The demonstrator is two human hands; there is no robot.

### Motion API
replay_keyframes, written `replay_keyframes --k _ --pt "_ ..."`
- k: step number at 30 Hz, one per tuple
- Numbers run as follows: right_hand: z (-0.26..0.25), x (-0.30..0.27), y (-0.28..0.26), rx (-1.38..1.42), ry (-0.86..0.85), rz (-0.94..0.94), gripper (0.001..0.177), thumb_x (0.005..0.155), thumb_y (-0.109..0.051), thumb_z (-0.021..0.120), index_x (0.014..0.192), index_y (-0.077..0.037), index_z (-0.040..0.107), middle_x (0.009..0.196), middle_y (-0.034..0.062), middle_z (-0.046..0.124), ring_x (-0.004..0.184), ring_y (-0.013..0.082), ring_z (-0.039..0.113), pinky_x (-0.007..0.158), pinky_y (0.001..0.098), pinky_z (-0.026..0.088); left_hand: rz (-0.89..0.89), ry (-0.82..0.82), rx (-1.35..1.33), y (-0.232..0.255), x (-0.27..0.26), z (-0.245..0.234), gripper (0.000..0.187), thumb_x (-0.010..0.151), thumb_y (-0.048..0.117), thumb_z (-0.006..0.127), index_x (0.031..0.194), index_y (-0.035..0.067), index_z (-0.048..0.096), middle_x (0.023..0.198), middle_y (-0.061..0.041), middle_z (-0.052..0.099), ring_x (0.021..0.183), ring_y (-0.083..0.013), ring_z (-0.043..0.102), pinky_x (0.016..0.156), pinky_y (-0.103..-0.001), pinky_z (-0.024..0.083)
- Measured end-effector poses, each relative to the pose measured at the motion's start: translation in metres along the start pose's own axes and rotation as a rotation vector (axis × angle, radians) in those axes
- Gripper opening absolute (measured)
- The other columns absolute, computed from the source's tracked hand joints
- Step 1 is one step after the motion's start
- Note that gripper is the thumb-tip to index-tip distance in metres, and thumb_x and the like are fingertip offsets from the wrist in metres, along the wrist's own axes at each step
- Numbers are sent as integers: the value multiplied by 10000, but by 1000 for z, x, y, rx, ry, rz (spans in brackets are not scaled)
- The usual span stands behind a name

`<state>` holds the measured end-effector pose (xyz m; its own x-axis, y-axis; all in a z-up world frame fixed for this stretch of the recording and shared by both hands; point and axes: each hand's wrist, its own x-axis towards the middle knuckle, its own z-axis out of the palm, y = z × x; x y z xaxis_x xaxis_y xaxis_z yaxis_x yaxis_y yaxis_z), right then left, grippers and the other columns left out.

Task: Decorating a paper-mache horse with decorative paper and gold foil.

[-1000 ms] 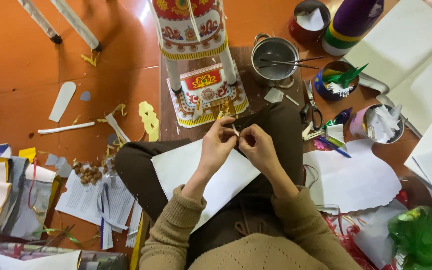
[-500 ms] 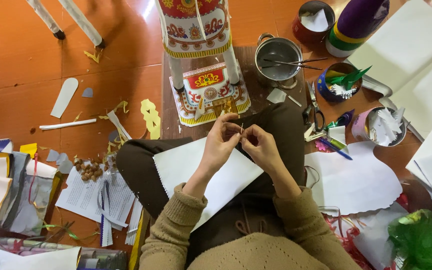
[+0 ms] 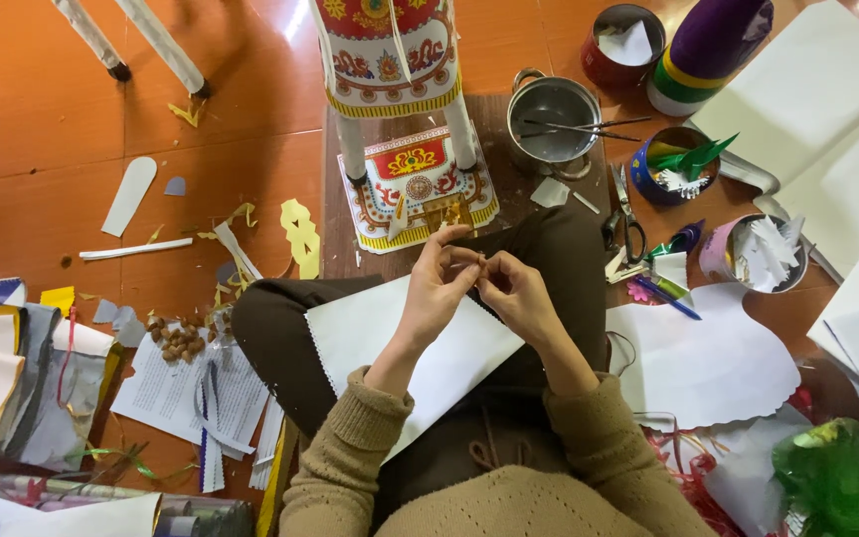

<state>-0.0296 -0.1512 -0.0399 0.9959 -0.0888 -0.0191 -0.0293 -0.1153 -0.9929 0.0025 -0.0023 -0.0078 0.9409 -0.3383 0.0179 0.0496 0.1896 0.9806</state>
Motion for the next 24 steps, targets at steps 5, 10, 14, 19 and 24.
replay_keyframes --k 5,10,14,19,24 --pt "-2 -2 -11 -24 41 -10 120 842 -21 648 951 -25 700 756 98 656 677 134 549 581 282 464 12 92 45 -5 2 -3 468 884 -28 623 1325 74 502 916 -111 687 882 -174 659 812 -299 559" --pt "4 -2 -24 -31 98 -88 202 840 -92 746 1035 -55 710 881 89 671 744 130 582 621 268 484 84 102 283 -10 -4 0 536 834 -79 646 1326 80 505 876 -135 708 801 -215 693 743 -315 584" --pt "2 5 14 39 129 -33 84 873 -57 696 951 -39 719 793 53 645 707 95 537 598 233 457 74 82 326 -21 -5 -2 549 824 -59 663 1329 104 519 875 -100 720 791 -180 692 749 -292 584" --pt "4 4 24 214 165 180 99 894 -26 631 933 31 702 742 138 657 616 126 549 497 223 433 -195 24 339 -17 -4 -6 573 803 33 705 1328 190 536 869 -60 734 807 -153 691 764 -285 576" --pt "8 10 33 233 112 195 175 913 -77 630 1035 37 683 825 131 675 702 121 585 521 202 435 -264 51 344 -43 4 -21 593 779 62 737 1324 197 546 855 -68 729 797 -145 681 747 -279 571"
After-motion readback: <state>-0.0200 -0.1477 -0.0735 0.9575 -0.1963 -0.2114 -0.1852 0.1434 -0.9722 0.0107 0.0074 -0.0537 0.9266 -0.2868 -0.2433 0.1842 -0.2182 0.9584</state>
